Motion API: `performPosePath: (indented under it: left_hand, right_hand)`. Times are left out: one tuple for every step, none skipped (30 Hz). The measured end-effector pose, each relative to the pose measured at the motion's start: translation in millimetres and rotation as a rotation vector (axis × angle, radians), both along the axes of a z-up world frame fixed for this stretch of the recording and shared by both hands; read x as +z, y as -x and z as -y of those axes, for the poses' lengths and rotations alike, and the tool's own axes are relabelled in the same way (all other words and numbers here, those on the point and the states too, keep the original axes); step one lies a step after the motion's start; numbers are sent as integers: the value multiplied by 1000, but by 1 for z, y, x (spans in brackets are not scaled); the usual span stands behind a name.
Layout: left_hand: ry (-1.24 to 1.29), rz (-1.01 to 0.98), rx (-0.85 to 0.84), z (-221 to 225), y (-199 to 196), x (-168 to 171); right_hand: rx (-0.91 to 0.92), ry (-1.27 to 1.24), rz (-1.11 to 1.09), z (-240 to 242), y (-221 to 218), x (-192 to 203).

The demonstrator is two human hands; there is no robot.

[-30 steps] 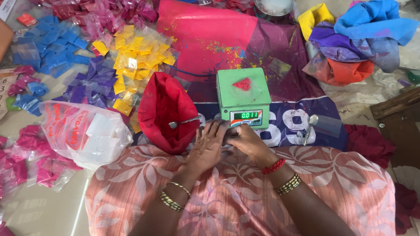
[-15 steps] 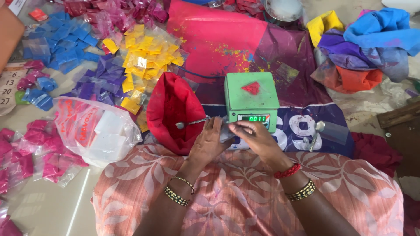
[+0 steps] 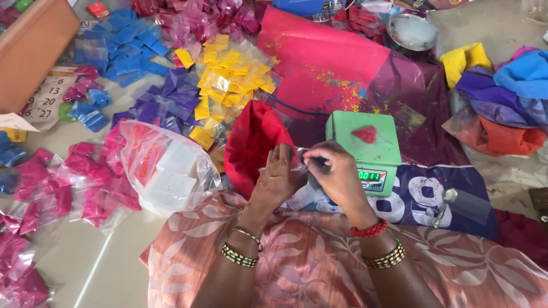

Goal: The person weighs colorful powder on a digital scale and fills small plastic bags with it.

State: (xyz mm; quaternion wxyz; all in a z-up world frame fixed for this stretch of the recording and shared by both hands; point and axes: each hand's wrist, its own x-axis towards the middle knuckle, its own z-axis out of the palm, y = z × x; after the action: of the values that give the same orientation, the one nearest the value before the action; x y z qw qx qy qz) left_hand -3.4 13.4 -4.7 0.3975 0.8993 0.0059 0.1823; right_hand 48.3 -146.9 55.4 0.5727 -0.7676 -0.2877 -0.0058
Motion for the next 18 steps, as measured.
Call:
performPosePath:
  left_hand:
    - [6, -1, 1, 0, -1, 2]
    - [3, -1, -11, 0, -1, 5]
    - [-2, -1, -23, -1, -2, 7]
    - [2, -2, -21, -4, -4, 8]
    - [4, -29, -1, -8, -6, 10]
    - [6, -56, 20, -13, -9, 12]
    - [6, -57, 27, -27, -15, 8]
    - [36, -30, 81, -41, -20, 3]
    - [65, -3, 134, -54, -26, -1]
    - [64, -4, 139, -67, -28, -6]
    - [351, 91, 62, -78, -30, -11]
    - [637, 185, -17, -90, -33, -15]
    - [633, 185, -14, -95, -27, -5]
    - [474, 111, 154, -100, -22, 5]
    - [314, 33, 318, -104, -15, 14]
    - [311, 29, 321, -106, -14, 14]
    - [314, -21, 366, -106, -14, 15]
    - [317, -71, 412, -107, -14, 15]
  right_hand:
    - [1, 6, -1, 1, -4, -1]
    - [-15, 160, 118, 2, -7, -1]
    - [-29, 312, 237, 2, -11, -3]
    - [-27, 316, 235, 2, -12, 0]
    - [-81, 276, 112, 1, -14, 3]
    - [-136, 236, -12, 0, -16, 6]
    - [-128, 235, -13, -2, -20, -7]
    - [-122, 192, -39, -4, -23, -21]
    - [-118, 148, -65, -5, -27, -34]
    - [-113, 146, -65, -9, -29, -52]
    - [-62, 321, -45, -12, -32, -70]
    - [-9, 495, -25, -15, -34, -87]
    - [-6, 490, -25, -20, -33, -93]
    - [-19, 490, 30, -25, -32, -98]
    - [-33, 492, 82, -30, -29, -104]
    - [-30, 489, 78, -33, -29, -109]
    - [-47, 494, 50, -35, -29, -113]
    - [-64, 499, 21, -37, -30, -118]
